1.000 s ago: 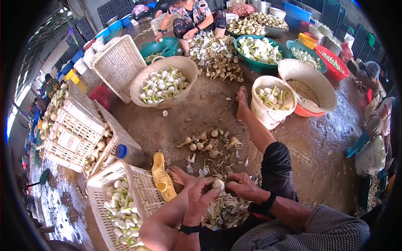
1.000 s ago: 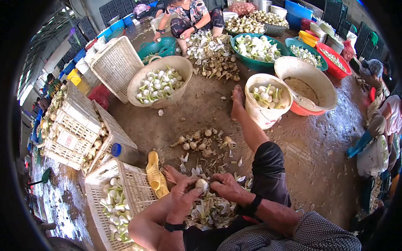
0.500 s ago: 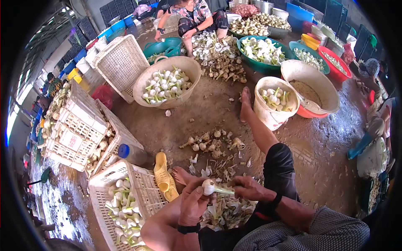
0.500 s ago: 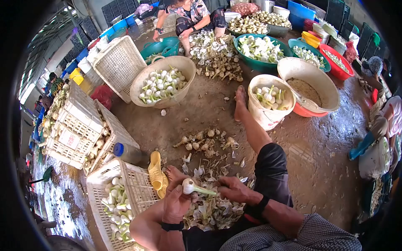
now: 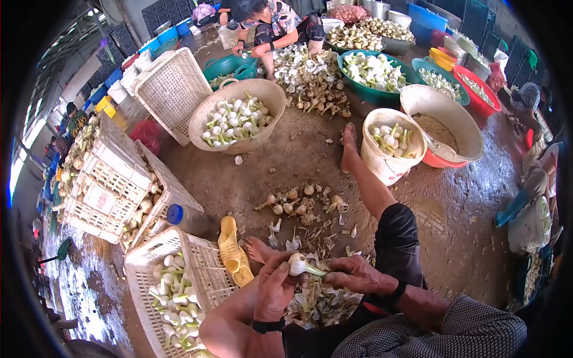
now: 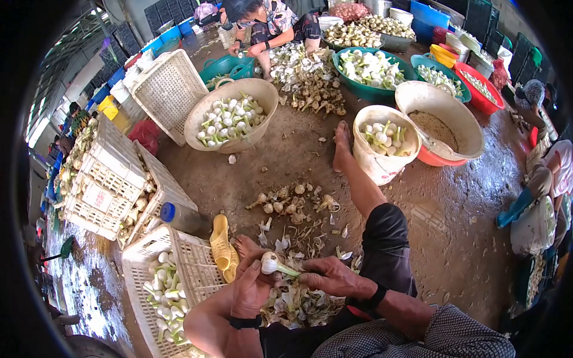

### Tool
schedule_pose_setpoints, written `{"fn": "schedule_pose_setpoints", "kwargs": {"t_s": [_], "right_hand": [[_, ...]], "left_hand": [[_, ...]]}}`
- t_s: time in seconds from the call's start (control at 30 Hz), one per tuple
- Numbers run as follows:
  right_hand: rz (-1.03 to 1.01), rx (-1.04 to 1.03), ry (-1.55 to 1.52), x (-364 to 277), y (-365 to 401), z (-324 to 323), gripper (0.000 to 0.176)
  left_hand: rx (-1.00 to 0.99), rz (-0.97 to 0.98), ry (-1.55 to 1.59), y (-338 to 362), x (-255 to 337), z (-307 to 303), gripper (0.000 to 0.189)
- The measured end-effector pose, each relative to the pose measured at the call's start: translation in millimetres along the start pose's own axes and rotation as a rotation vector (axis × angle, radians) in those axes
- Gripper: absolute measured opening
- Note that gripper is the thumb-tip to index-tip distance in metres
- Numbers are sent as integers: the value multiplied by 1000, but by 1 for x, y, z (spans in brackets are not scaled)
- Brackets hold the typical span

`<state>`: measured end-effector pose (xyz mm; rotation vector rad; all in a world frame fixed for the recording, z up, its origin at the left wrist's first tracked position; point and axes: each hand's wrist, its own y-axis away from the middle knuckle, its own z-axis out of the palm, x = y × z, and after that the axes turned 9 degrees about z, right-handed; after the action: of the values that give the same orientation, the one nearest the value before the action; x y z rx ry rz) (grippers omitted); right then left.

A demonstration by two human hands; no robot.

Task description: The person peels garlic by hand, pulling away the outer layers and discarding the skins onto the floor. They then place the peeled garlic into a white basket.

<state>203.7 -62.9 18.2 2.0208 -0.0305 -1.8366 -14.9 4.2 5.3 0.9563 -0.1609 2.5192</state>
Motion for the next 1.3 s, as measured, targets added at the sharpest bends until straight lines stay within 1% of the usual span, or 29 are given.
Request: {"fn": "schedule_pose_setpoints", "kwargs": {"t_s": [0.13, 0.2, 0.23, 0.3, 0.33, 0.4, 0.43, 0.5, 0.53, 0.6, 0.63, 0.7, 0.73, 0.77, 0.8, 0.83, 0.87, 0.9, 0.97, 1.0, 1.03, 1.07, 1.13, 1.23, 1.27, 1.3], "right_hand": [[36, -53, -73, -2, 1, -2, 33], [120, -79, -216, -2, 1, -1, 31], [119, -79, -215, -1, 1, -1, 31], [231, -92, -343, 7, 0, 1, 28], [230, -91, -343, 13, -1, 4, 28], [243, -134, -798, 20, -2, 12, 26], [243, -135, -797, 17, -2, 12, 26], [275, -178, -927, 3, 4, 12, 26], [274, -179, -925, -5, 5, 13, 26], [234, -124, -953, -18, 6, 13, 26], [233, -125, -950, -19, 5, 13, 26], [117, -138, -880, -17, 1, 11, 25], [47, -42, -699, -3, -9, 10, 25], [43, -43, -696, 1, -8, 6, 25], [4, 4, -473, -7, -8, 3, 25], [-36, 50, -249, -13, -7, 1, 26], [3, 56, -155, -16, -7, 0, 24], [-4, 56, -151, -12, -9, 0, 24], [-58, 168, 165, 9, -17, 3, 19], [-149, 197, 257, 17, -20, 3, 15], [-158, 199, 259, 22, -18, 1, 15], [-87, 196, 212, 26, -16, -1, 14], [35, 176, 149, 15, -12, -3, 13], [-41, 203, 112, 20, -8, -2, 12], [-97, 260, 201, 25, -9, -3, 12], [-105, 260, 204, 23, -10, -4, 12]], "left_hand": [[-15, 3, 8, 0, -1, -1, 31], [7, -19, 25, 0, -1, -2, 32], [6, -19, 25, 0, -1, -3, 32], [-5, -28, 65, 0, -3, -6, 33], [-7, -28, 65, -1, -4, -6, 33], [-68, -24, 160, 0, -5, -6, 33], [-68, -22, 160, 0, -5, -4, 33], [-48, -14, 142, 0, -6, 0, 33], [-48, -13, 143, 0, -6, 1, 33], [-16, 6, 28, 1, -7, 3, 35], [-17, 8, 29, 1, -8, 3, 35], [-10, -22, -105, 0, -9, 3, 36], [-13, -18, -104, 0, -8, 5, 36], [-6, -60, -205, 0, -5, 9, 35], [3, -100, -306, 0, -3, 10, 34], [2, -93, -307, 0, -4, 10, 34], [-15, -95, -393, 0, -5, 7, 35], [-34, -97, -478, 0, -8, 4, 36], [-24, -72, -470, -1, -17, -4, 39], [-31, -84, -512, -2, -20, -7, 39], [-36, -97, -555, -1, -21, -9, 38], [-15, -134, -519, 0, -22, -9, 37], [-31, -130, -523, 2, -17, 1, 37], [-54, -129, -518, 0, -19, 3, 35], [-37, -141, -498, 1, -19, 4, 35], [-18, -152, -477, 0, -18, 5, 35]]}}
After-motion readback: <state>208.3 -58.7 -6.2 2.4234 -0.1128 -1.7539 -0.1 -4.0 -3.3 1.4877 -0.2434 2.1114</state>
